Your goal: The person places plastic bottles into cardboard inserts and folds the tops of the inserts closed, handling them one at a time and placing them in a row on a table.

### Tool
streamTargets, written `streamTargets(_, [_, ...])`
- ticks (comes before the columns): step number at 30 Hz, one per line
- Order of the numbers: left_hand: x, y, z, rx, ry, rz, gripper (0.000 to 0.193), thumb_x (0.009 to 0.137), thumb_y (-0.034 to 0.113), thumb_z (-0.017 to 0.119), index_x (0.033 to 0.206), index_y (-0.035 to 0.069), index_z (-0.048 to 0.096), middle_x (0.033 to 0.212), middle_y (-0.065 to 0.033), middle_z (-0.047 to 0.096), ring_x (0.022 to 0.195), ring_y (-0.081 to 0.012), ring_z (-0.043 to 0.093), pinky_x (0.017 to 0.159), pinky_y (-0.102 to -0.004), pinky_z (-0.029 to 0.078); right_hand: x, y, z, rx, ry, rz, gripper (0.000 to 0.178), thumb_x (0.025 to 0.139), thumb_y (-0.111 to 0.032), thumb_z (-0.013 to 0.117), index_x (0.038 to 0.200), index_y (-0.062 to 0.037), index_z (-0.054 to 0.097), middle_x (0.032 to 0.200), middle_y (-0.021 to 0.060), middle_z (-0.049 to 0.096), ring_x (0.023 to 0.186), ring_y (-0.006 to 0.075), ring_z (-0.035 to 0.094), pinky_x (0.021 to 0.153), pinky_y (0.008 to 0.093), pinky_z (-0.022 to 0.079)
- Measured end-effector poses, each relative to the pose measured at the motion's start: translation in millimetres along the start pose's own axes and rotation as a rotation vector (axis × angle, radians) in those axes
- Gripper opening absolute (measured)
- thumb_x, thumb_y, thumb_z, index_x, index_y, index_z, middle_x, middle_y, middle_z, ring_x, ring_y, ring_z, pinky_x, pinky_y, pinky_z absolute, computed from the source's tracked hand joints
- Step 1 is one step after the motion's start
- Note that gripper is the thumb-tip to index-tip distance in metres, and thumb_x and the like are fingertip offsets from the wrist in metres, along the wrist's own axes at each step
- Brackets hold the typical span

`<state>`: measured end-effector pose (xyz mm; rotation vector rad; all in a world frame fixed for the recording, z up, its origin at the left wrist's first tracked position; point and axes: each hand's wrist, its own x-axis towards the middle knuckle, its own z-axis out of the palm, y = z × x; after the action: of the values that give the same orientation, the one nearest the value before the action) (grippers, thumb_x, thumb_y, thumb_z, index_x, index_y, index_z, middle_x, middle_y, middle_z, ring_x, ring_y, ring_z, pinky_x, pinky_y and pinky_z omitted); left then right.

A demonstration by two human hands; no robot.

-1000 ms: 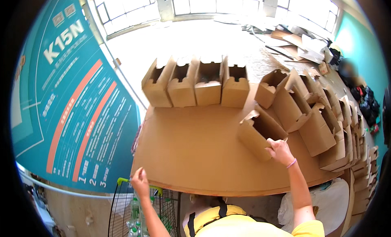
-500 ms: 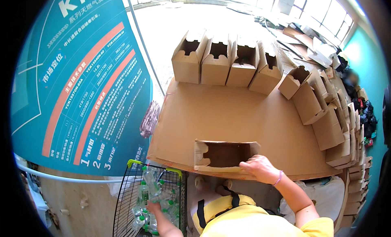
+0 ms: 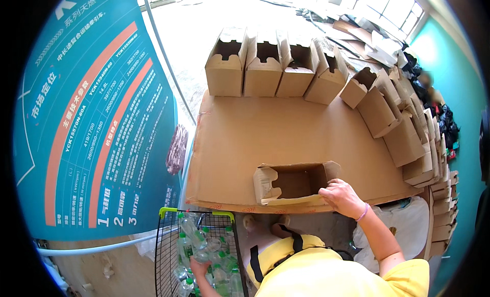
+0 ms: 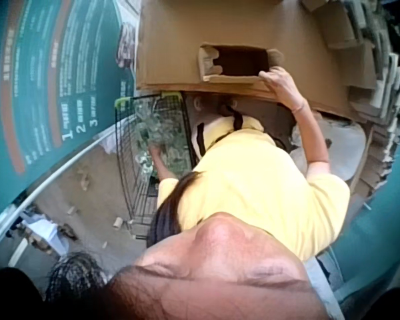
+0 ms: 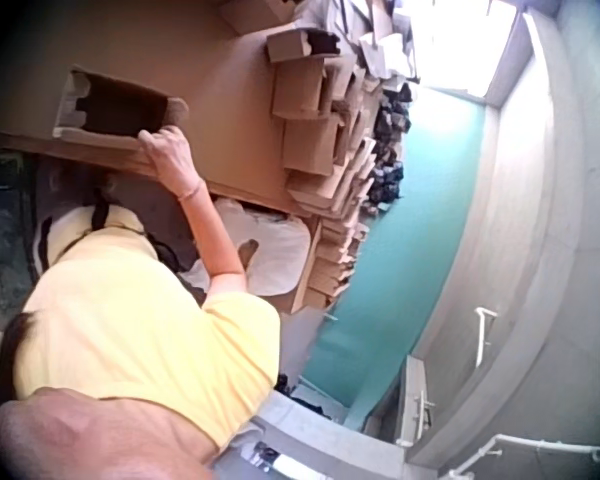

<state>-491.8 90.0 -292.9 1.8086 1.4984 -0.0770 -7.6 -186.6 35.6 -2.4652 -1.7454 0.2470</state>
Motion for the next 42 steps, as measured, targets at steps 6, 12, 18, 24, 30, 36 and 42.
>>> streamTargets(6, [-11, 194, -103, -0.578, 0.332, 0.432, 0.074, 0.058, 0.021, 0.083, 0.121, 0.000, 0.051, 0.113, -0.0109, 0.056, 0.102, -0.0220, 0.056, 0.092, -0.0352, 0.046, -6, 1, 6, 0.021, 0.028, 0.003, 0.015, 0.076, -0.003, 0.065, 0.084, -0.0074, 0.053, 0.067, 0.0115, 0.060, 0.077, 0.0297, 0.063, 0.093, 0.0418, 0.047])
streamTargets(12, [-50, 419, -145, -1.369, -0.130, 1.258, 0.089, 0.062, 0.035, 0.087, 0.133, 0.010, 0.040, 0.120, -0.0106, 0.052, 0.119, -0.0292, 0.051, 0.109, -0.0485, 0.037, -7, -6, 6, -0.013, 0.041, -0.022, 0.022, 0.073, -0.002, 0.066, 0.092, -0.0082, 0.057, 0.073, 0.0077, 0.065, 0.084, 0.0268, 0.066, 0.098, 0.0438, 0.046])
streamTargets(18, [-111, 542, -78, -0.525, -0.430, 1.397, 0.068, 0.060, 0.020, 0.088, 0.117, 0.005, 0.053, 0.100, -0.0100, 0.068, 0.095, -0.0189, 0.067, 0.084, -0.0310, 0.053, -16, -1, 19, -0.009, 0.132, 0.008, 0.020, 0.075, -0.004, 0.063, 0.094, -0.0088, 0.059, 0.074, 0.0059, 0.065, 0.085, 0.0250, 0.066, 0.100, 0.0438, 0.045])
streamTargets(24, [-76, 564, 13, 0.598, -0.589, 1.305, 0.070, 0.059, 0.024, 0.087, 0.113, 0.000, 0.050, 0.098, -0.0235, 0.066, 0.093, -0.0418, 0.064, 0.083, -0.0441, 0.052, -17, -3, 28, 0.020, 0.235, -0.090, 0.011, 0.078, -0.009, 0.061, 0.089, -0.0102, 0.061, 0.073, 0.0026, 0.065, 0.080, 0.0199, 0.065, 0.088, 0.0353, 0.047])
streamTargets(30, [-64, 560, 41, 0.874, -0.632, 1.265, 0.059, 0.074, 0.021, 0.078, 0.122, 0.000, 0.052, 0.103, -0.0237, 0.067, 0.099, -0.0399, 0.063, 0.087, -0.0462, 0.050, -8, 6, 27, 0.010, 0.231, -0.103, 0.010, 0.080, -0.009, 0.061, 0.090, -0.0093, 0.064, 0.075, 0.0042, 0.066, 0.080, 0.0203, 0.065, 0.089, 0.0342, 0.048])
streamTargets(36, [-104, 552, -46, 0.051, -0.502, 1.232, 0.044, 0.084, 0.008, 0.070, 0.126, -0.001, 0.059, 0.119, -0.0166, 0.066, 0.107, -0.0249, 0.066, 0.093, -0.0343, 0.052, -19, 15, 26, 0.234, 0.577, -0.067, 0.028, 0.081, -0.013, 0.068, 0.108, -0.0062, 0.064, 0.118, 0.0107, 0.063, 0.118, 0.0272, 0.055, 0.104, 0.0405, 0.042])
streamTargets(42, [-98, 440, -69, -0.194, -0.073, 0.878, 0.053, 0.076, 0.023, 0.080, 0.121, 0.000, 0.063, 0.117, -0.0152, 0.068, 0.108, -0.0279, 0.066, 0.095, -0.0373, 0.049, -26, 19, 45, 0.552, 0.678, 0.128, 0.050, 0.080, -0.014, 0.074, 0.126, -0.0047, 0.057, 0.134, 0.0141, 0.057, 0.126, 0.0321, 0.052, 0.105, 0.0414, 0.042])
